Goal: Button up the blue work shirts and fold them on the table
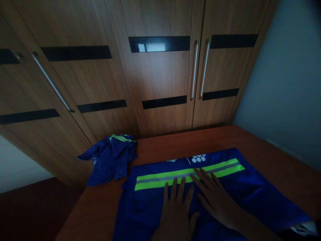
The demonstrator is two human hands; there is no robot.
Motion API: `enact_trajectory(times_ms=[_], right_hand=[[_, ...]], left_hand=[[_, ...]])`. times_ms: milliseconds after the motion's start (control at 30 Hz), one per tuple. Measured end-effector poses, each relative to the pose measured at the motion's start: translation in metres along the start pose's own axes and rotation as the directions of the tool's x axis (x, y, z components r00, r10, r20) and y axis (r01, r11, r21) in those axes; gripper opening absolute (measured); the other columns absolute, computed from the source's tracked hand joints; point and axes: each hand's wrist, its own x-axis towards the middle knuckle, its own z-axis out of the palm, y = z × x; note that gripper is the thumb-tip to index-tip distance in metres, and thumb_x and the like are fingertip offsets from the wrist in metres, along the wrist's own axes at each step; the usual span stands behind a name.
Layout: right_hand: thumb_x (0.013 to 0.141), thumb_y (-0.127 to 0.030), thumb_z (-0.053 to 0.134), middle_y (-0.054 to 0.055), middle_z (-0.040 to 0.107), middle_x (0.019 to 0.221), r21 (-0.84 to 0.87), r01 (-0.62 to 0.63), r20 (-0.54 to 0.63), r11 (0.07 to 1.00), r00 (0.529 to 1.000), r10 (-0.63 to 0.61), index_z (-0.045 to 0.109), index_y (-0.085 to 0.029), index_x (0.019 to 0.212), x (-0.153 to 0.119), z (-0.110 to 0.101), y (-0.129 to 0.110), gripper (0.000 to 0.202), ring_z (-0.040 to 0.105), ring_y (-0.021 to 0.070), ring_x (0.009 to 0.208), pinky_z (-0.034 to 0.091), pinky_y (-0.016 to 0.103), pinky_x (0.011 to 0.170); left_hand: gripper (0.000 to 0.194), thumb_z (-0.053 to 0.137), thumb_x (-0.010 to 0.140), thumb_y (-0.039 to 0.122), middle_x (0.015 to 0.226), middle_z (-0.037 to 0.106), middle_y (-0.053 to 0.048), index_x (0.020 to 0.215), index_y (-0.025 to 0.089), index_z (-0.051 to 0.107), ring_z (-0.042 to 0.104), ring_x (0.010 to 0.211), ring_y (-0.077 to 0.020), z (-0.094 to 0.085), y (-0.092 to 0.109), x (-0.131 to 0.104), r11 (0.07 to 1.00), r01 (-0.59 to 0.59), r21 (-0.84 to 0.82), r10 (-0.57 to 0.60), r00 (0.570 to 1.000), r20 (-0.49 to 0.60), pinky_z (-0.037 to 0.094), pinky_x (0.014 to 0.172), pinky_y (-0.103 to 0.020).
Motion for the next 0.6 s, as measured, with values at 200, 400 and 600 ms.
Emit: enact_trajectory(times_ms=[200,400,600], right_hand=[[0.095,-0.042,0.036,0.004,0.018,0.156,0.022,0.016,-0.001,1.000,1.000,-0.016,0.017,-0.034,0.149,0.013,0.004,0.021,0.057,0.018,0.0284,0.142,0.022,0.056,0.110],[0.093,-0.042,0.039,0.007,0.034,0.150,0.012,-0.015,-0.029,1.000,0.999,0.016,0.038,-0.029,0.142,0.044,0.005,0.048,0.050,0.031,0.0286,0.137,0.029,0.055,0.107],[0.094,-0.040,0.036,0.013,0.045,0.142,0.076,0.002,-0.187,0.997,0.982,0.013,0.047,-0.018,0.136,0.101,0.006,0.050,0.048,0.040,0.0286,0.131,0.035,0.048,0.106]], left_hand=[[0.066,0.036,0.090,0.056,0.158,0.003,0.001,0.148,0.037,0.009,0.001,0.143,-0.0346,0.005,-0.012,0.012,1.000,0.010,0.026,-0.009,0.998,-0.055,0.007,0.111,-0.065],[0.064,0.033,0.090,0.057,0.158,0.010,-0.003,0.148,0.033,0.019,0.004,0.143,-0.0348,0.002,-0.022,0.043,0.999,-0.014,0.046,0.019,0.995,-0.094,0.006,0.111,-0.064],[0.061,0.035,0.089,0.056,0.149,0.035,-0.010,0.142,0.026,0.036,0.030,0.136,-0.0323,-0.022,-0.035,0.073,0.996,-0.033,0.088,0.040,0.996,-0.077,0.024,0.109,-0.056]])
